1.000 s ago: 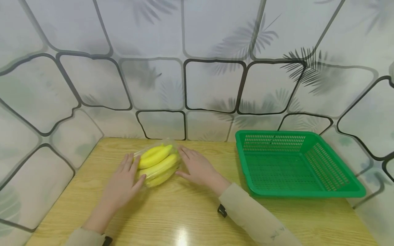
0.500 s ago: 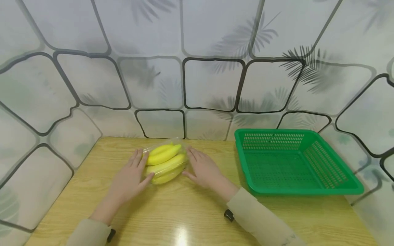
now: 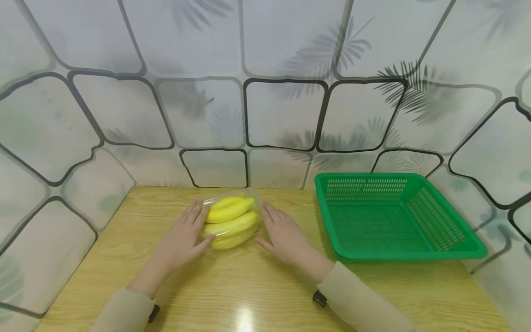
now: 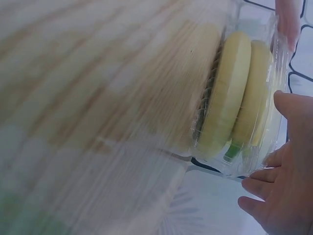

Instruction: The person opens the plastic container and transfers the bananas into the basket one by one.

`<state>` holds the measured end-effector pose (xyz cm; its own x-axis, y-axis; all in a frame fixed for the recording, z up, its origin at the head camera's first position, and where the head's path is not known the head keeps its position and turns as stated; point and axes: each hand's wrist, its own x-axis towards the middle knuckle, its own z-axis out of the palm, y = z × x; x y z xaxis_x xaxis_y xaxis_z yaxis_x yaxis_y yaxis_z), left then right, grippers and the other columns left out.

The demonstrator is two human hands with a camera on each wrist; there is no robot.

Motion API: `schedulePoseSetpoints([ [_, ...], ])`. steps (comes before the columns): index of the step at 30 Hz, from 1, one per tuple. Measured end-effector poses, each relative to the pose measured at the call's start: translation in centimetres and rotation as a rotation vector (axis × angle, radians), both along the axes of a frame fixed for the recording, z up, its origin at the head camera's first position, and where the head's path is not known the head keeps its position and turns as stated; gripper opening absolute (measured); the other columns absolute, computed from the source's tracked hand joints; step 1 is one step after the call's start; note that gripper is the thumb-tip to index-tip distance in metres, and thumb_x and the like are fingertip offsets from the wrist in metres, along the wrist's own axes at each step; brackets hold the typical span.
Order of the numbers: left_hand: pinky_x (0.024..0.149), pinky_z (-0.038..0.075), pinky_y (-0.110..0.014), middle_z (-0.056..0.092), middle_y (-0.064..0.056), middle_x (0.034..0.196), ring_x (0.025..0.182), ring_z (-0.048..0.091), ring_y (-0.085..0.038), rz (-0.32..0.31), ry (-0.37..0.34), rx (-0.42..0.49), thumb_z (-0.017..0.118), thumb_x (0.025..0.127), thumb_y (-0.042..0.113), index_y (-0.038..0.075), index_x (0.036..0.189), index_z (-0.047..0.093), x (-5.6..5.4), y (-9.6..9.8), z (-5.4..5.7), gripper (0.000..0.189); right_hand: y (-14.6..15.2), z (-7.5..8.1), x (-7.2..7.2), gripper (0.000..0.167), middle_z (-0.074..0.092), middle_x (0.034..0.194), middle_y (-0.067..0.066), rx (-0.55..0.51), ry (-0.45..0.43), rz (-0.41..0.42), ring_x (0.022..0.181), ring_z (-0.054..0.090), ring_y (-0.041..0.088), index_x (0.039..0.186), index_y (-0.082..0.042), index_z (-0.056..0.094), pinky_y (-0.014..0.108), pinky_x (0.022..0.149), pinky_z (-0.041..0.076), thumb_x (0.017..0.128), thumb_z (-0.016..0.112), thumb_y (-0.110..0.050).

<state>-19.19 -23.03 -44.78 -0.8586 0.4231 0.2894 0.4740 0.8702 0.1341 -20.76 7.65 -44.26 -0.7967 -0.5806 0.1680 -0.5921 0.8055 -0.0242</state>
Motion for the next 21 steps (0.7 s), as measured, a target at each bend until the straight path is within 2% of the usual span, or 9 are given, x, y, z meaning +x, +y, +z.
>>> schedulePoseSetpoints([
  [11,0.128,0.035,-0.061,0.022,-0.028,0.173,0.160,0.026,-0.048,-0.053,-0.026,0.004,0.058,0.104,0.049,0.000,0.166,0.029,-0.6,0.9,-0.2,0.085,1.9,-0.5,1.5,0.092,0.029,0.172,0.026,-0.001,0.039,-0.012,0.159,0.036,0.039,0.165,0.006,0.027,0.052,0.130,0.037,0.104,0.060,-0.055],
  [21,0.131,0.031,-0.058,0.020,-0.026,0.174,0.162,0.024,-0.046,-0.116,-0.020,0.002,0.058,0.103,0.050,0.000,0.167,0.027,-0.9,1.6,-0.3,0.087,3.1,0.1,3.3,0.094,0.026,0.173,0.027,0.005,0.033,-0.023,0.158,0.036,0.039,0.165,0.006,0.026,0.051,0.131,0.035,0.103,0.061,-0.056],
])
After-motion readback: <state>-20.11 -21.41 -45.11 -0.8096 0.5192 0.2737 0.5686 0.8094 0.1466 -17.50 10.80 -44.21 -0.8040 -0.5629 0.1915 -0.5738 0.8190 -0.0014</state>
